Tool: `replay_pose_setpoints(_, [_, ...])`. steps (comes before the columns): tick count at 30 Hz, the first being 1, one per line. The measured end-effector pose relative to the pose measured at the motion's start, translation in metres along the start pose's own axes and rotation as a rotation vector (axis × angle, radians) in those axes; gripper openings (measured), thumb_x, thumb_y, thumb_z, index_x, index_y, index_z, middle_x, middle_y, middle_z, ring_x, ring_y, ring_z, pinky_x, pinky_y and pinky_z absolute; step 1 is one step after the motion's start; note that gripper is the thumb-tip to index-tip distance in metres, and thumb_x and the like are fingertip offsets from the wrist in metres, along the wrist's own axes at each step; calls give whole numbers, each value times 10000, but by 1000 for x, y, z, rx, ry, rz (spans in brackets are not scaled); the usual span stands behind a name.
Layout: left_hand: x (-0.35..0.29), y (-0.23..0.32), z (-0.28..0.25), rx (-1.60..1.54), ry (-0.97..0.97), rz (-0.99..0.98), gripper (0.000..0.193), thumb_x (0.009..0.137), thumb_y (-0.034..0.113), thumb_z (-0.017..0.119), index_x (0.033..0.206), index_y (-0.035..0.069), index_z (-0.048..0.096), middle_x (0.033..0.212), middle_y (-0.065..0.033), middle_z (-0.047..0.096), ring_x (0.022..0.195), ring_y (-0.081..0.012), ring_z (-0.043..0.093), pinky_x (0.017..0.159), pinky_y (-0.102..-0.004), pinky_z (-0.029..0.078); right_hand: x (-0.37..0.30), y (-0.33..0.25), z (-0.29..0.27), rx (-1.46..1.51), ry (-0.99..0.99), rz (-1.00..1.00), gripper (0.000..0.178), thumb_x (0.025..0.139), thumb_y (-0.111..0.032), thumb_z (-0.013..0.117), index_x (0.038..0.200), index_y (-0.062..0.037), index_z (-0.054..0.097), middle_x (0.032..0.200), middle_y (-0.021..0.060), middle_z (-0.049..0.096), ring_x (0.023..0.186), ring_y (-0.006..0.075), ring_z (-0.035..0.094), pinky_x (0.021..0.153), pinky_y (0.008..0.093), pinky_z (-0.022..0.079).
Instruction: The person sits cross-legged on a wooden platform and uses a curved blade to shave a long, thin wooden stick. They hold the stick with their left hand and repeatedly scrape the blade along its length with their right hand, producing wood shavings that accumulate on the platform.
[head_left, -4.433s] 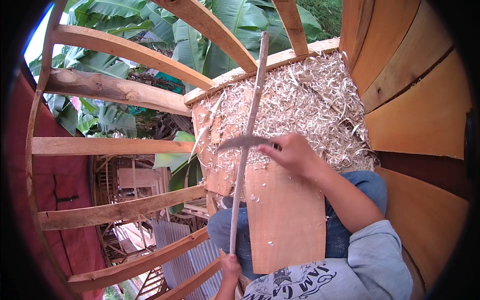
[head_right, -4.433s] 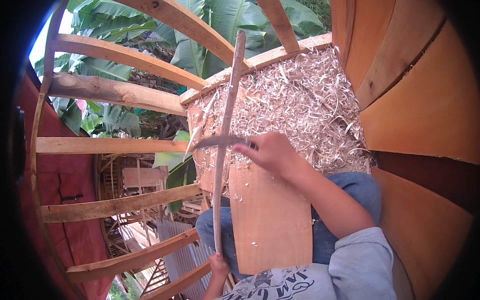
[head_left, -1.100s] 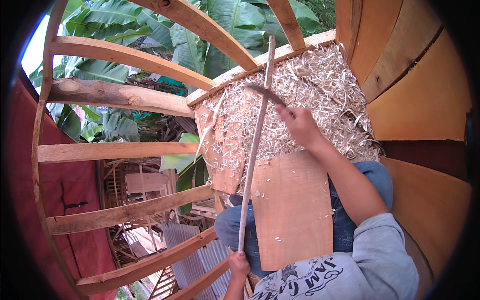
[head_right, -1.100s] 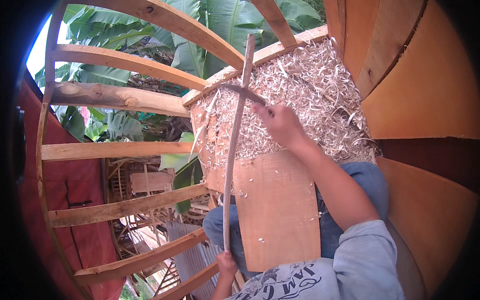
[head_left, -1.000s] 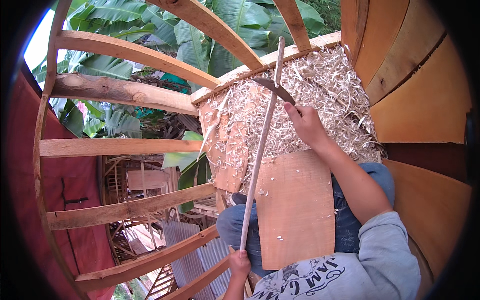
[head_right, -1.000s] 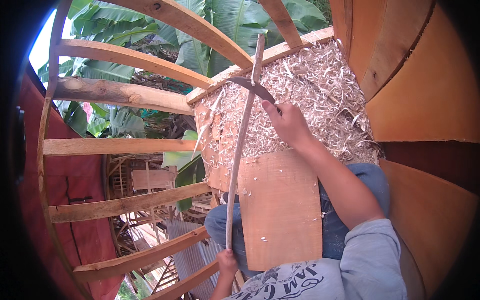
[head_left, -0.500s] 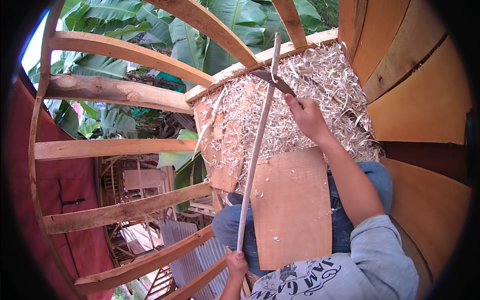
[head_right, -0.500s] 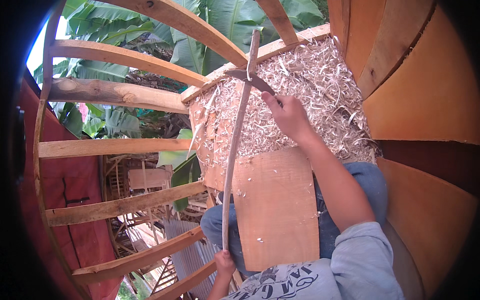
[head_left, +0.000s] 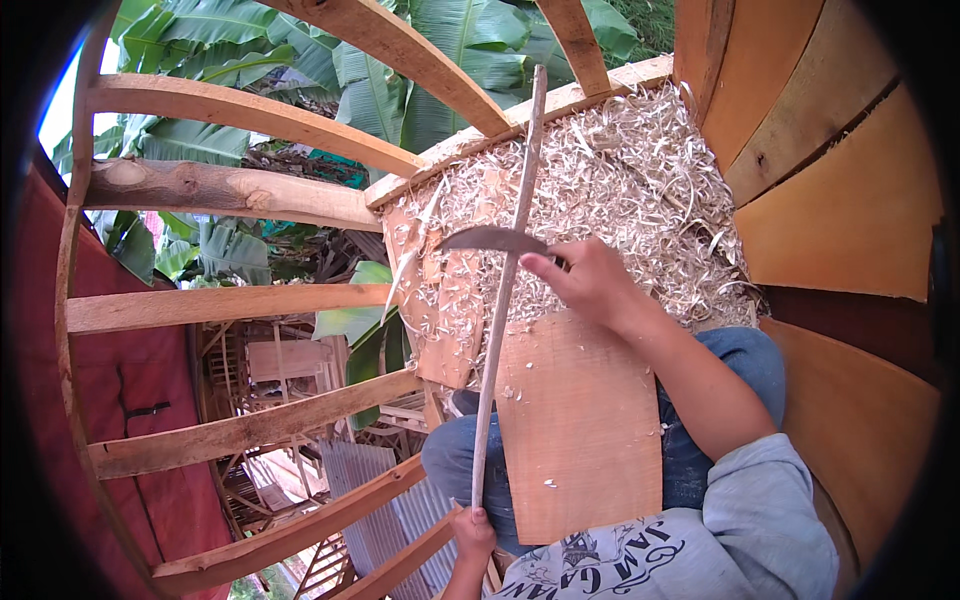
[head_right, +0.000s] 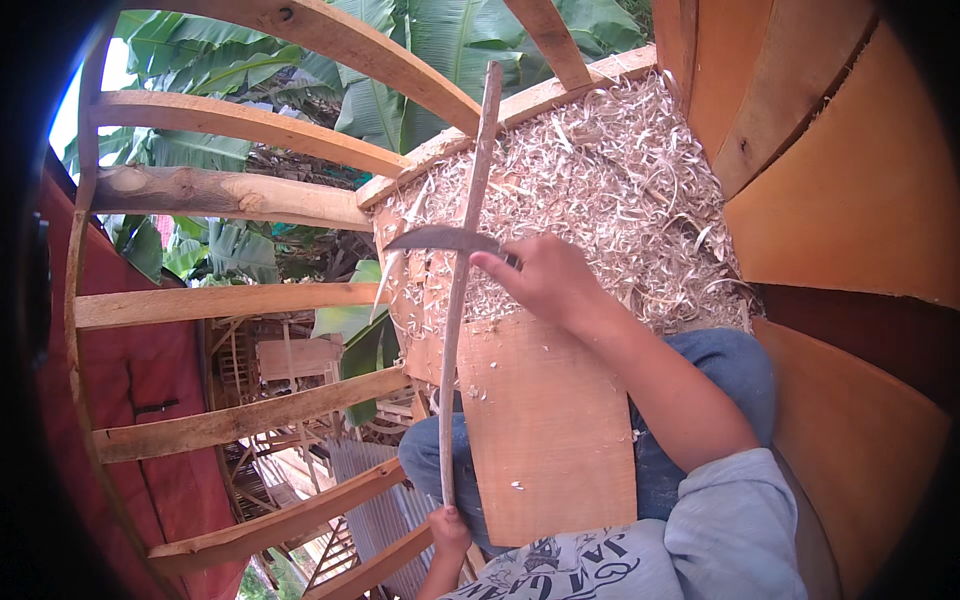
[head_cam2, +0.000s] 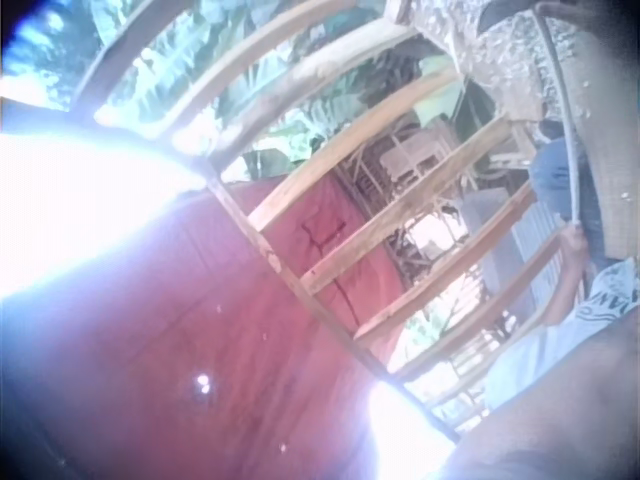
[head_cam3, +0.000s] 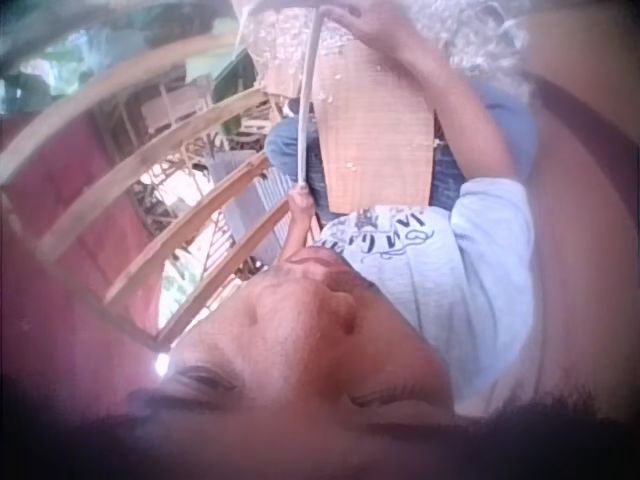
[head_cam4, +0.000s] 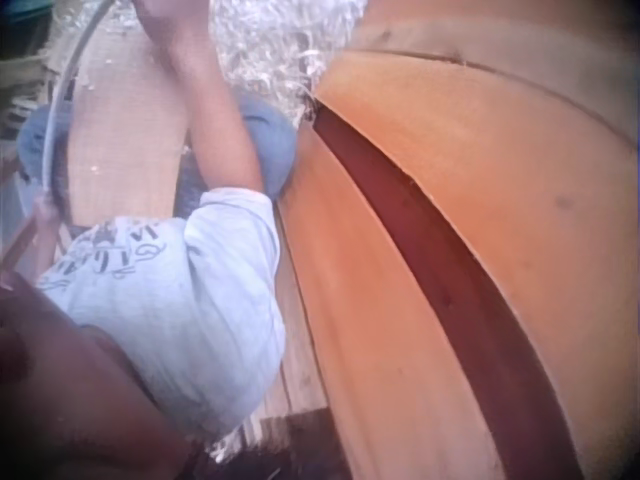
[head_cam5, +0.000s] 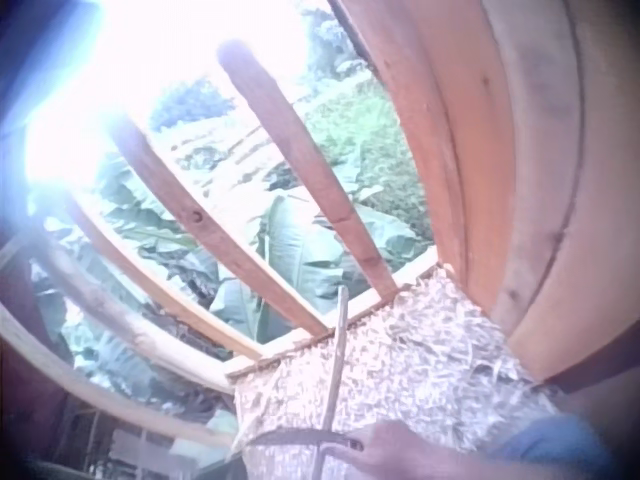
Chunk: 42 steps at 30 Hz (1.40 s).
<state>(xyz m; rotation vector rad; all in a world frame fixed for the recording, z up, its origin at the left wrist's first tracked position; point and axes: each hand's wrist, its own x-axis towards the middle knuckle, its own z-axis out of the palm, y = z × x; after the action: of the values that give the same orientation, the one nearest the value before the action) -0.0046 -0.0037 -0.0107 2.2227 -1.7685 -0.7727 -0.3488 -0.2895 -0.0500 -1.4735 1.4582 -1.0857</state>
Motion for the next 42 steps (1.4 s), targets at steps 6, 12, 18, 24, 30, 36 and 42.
replay_pose_setpoints(6, [3, 0, -3, 27, -41, 11, 737, 911, 618, 325, 542, -16, 397, 459, -159, 381, 421, -278, 434, 431, -420, 285, 28, 39, -34, 481, 316, 301, 622, 967, -470, 420, 535, -30, 502, 453, -13, 427, 399, 94, 346, 406, 297, 279])
replay_pose_setpoints(12, [-2, -7, -1, -5, -6, -10, 749, 904, 625, 332, 527, -19, 397, 448, -169, 381, 406, -300, 442, 420, -431, 288, 0, -2, -4, -20, 39, -150, 646, 891, -589, 470, 632, -14, 609, 478, 73, 483, 444, 199, 474, 476, 368, 378])
replay_pose_setpoints(18, [0, -5, -3, 7, -3, 13, 761, 903, 633, 323, 518, -19, 394, 442, -164, 379, 400, -303, 446, 417, -427, 293, 29, 52, -37, 377, 314, 249, 557, 939, -541, 432, 553, -142, 391, 465, -77, 322, 373, 22, 300, 333, 220, 198])
replay_pose_setpoints(24, [-3, 1, -1, -8, 0, 1, 754, 904, 627, 327, 528, -22, 405, 452, -183, 389, 412, -326, 460, 425, -431, 301, -2, 0, -5, -122, 54, -174, 648, 889, -605, 456, 645, -30, 631, 483, 89, 519, 464, 218, 529, 496, 350, 411])
replay_pose_setpoints(30, [-5, -1, 3, 14, 14, -5, 735, 906, 606, 346, 548, -29, 434, 473, -205, 413, 434, -353, 477, 444, -441, 327, 28, 42, -61, 1058, 436, 552, 528, 922, -606, 384, 636, -164, 349, 477, -61, 309, 347, 56, 290, 320, 212, 268])
replay_pose_setpoints(36, [-4, -8, -8, -46, -1, -3, 701, 904, 588, 365, 565, -11, 501, 506, -211, 468, 504, -392, 545, 474, -449, 383, 27, 19, -13, 927, 239, 434, 497, 927, -521, 470, 637, -130, 366, 492, -29, 346, 363, 67, 351, 319, 217, 297])
replay_pose_setpoints(42, [10, -11, -12, -231, -161, -91, 701, 894, 605, 407, 580, -18, 467, 498, -172, 424, 476, -251, 426, 505, -407, 371, 31, 70, -19, 538, 11, 517, 403, 891, -377, 561, 617, -117, 420, 484, 18, 434, 388, 144, 452, 364, 280, 405])
